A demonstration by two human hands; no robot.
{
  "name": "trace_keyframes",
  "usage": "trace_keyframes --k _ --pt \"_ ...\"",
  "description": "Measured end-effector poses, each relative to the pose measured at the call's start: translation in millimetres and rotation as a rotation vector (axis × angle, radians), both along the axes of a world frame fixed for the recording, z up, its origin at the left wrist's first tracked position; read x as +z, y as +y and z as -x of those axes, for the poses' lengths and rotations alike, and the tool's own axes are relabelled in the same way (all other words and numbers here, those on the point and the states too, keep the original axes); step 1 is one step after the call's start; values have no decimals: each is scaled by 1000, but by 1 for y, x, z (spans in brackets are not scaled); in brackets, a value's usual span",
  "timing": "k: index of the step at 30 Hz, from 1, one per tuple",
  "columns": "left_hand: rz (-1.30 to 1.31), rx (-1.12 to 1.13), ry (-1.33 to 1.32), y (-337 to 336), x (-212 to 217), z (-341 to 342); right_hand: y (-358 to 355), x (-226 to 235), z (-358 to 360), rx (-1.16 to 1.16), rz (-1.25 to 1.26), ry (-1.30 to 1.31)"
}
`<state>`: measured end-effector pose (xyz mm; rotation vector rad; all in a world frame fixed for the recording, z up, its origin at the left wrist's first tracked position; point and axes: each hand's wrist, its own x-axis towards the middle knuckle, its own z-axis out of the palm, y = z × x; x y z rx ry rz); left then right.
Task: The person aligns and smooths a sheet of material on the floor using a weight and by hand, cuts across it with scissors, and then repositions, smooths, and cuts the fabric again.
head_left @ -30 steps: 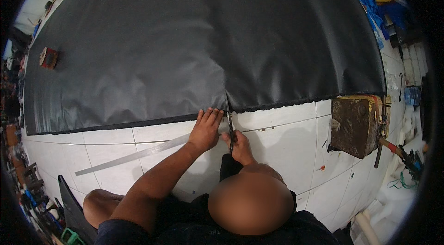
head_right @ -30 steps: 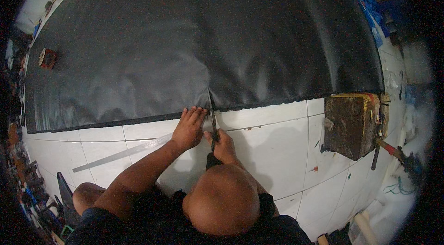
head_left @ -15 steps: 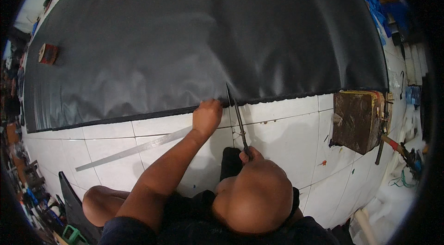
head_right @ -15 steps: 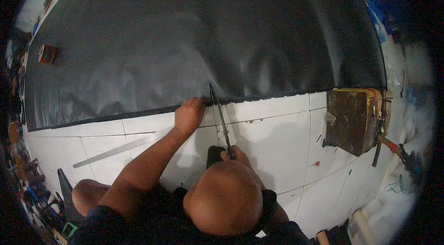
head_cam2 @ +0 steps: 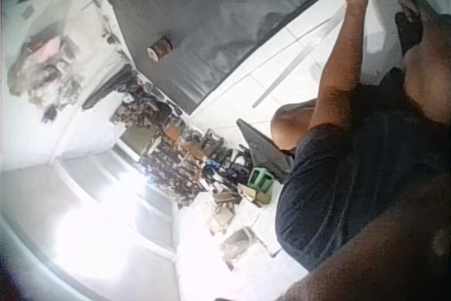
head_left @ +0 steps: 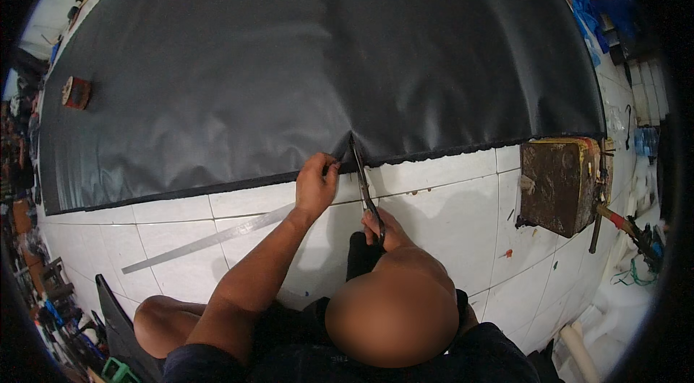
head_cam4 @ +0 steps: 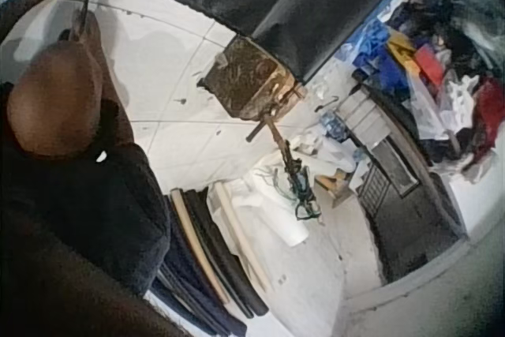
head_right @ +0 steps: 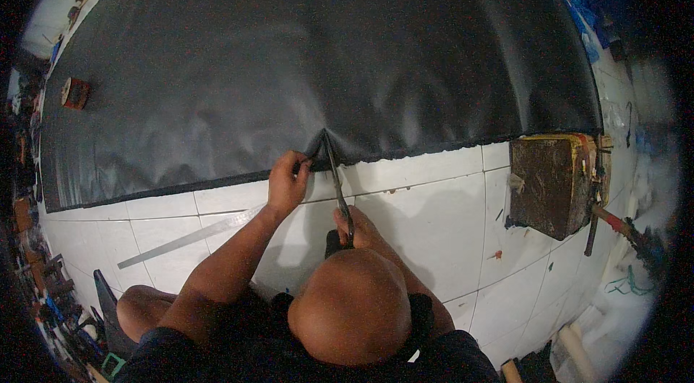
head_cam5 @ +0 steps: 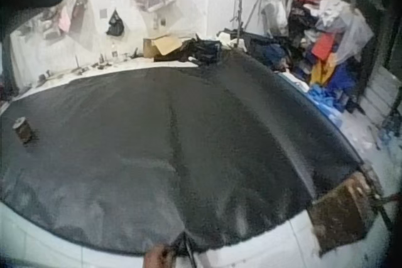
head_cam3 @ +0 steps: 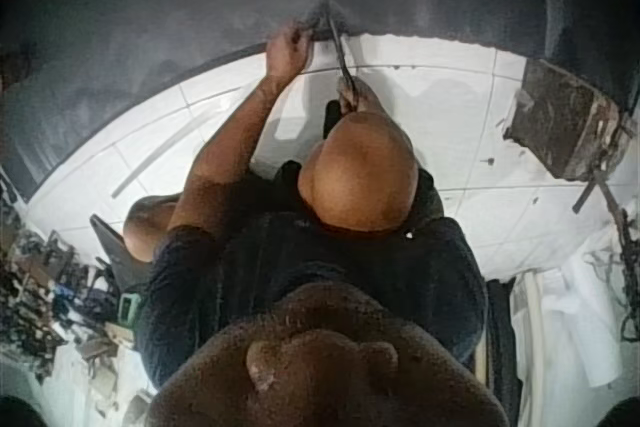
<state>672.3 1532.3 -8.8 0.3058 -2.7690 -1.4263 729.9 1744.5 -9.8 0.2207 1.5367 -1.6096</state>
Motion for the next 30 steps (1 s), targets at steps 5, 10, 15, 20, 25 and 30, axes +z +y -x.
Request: trace_keyframes --k 5,10,15,20,25,30 --pt "44 -71 44 -5 -6 -8 -31 2 18 -76 -11 -11" --pt "213 -266 80 -4 -13 -11 -44 -10 29 -88 -99 139" --pt "323 -457 -49 -4 -9 -12 -47 -15 31 -115 -338 312" --pt "523 -475 21 0 -14 -22 -48 -23 29 -110 -346 434" --pt "652 -516 -87 10 -12 -28 -54 -8 48 -113 -267 206" --pt "647 -580 -159 6 -6 -27 -70 -9 97 -126 -163 198"
